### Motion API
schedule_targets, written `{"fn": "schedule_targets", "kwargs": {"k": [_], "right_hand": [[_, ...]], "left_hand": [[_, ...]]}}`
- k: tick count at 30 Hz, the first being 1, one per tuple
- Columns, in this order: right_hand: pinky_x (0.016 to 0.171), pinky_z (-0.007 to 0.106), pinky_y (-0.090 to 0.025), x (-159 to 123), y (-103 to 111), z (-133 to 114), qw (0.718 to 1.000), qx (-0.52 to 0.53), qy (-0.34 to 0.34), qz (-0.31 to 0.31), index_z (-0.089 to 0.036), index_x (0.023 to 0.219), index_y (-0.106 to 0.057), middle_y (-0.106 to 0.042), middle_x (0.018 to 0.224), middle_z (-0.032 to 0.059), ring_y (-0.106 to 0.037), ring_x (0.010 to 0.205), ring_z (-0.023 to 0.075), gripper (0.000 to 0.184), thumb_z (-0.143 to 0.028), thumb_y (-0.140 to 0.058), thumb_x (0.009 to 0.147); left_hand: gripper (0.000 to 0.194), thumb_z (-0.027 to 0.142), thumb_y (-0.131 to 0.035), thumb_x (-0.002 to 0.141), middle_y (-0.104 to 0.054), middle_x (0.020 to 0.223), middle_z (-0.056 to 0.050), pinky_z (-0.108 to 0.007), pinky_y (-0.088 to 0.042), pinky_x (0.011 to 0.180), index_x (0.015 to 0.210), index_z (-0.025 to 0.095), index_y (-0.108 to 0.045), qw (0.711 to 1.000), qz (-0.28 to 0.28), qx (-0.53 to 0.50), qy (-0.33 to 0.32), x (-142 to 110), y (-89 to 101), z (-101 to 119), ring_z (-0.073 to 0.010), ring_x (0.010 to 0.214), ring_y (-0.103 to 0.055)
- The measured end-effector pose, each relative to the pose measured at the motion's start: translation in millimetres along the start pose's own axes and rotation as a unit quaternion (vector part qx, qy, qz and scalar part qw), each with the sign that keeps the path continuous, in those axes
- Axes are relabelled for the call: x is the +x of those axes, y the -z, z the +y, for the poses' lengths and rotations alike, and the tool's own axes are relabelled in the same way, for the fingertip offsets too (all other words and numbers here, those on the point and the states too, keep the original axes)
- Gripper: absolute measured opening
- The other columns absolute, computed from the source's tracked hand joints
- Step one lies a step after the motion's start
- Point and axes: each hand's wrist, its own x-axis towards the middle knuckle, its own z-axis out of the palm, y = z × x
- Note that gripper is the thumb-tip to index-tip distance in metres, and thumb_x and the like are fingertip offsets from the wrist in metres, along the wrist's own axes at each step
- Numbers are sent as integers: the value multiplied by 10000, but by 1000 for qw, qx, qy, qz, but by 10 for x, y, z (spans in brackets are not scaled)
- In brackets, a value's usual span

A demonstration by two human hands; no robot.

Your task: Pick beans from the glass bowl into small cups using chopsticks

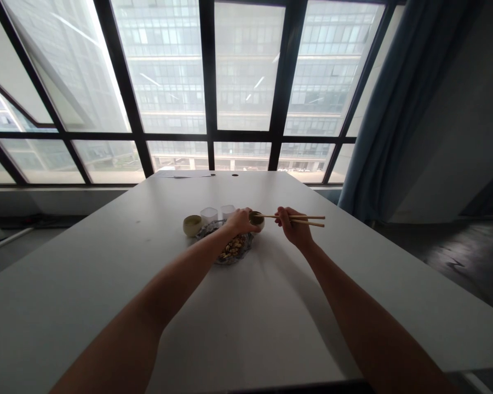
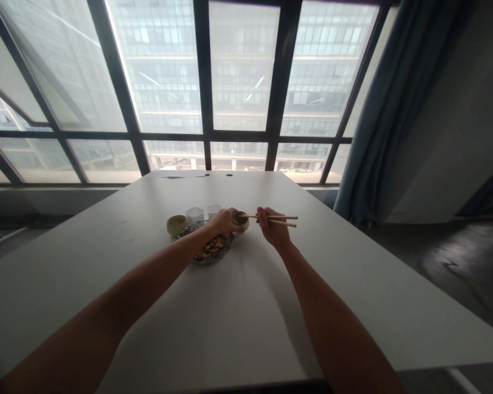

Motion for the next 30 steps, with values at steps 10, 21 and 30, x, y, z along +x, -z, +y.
{"fn": "schedule_targets", "kwargs": {"k": [10, 21, 30], "right_hand": [[597, 337, -533, 21, -4, -16, 995, -23, 4, 96, -193, 757, -665, -679, 603, 57, -671, 604, 215, 512, -603, -450, 975], [587, 314, -426, -151, -139, -414, 970, -140, 197, 15, -232, 571, -486, -599, 586, 53, -550, 573, 173, 434, -428, -495, 959], [471, 267, -291, -265, -439, -611, 906, -133, 398, -62, -212, 591, -369, -465, 511, -24, -390, 462, 103, 381, -180, -487, 952]], "left_hand": [[803, 583, -717, 758, -633, 1341, -187, -342, -491, 977, 1383, 123, -506, 996, -79, 48, 21, 44, 115, -8, -320, 1232, -605], [368, 439, -460, 967, -721, 1106, -92, -364, -502, 978, 1064, 180, -702, 988, 59, -15, -144, -879, 688, -614, -230, 1058, -662], [405, 446, -377, 1003, -633, 1293, -120, -464, -421, 1094, 1252, 204, -585, 978, 80, -65, -180, -1385, 411, -991, -275, 1242, -543]]}}
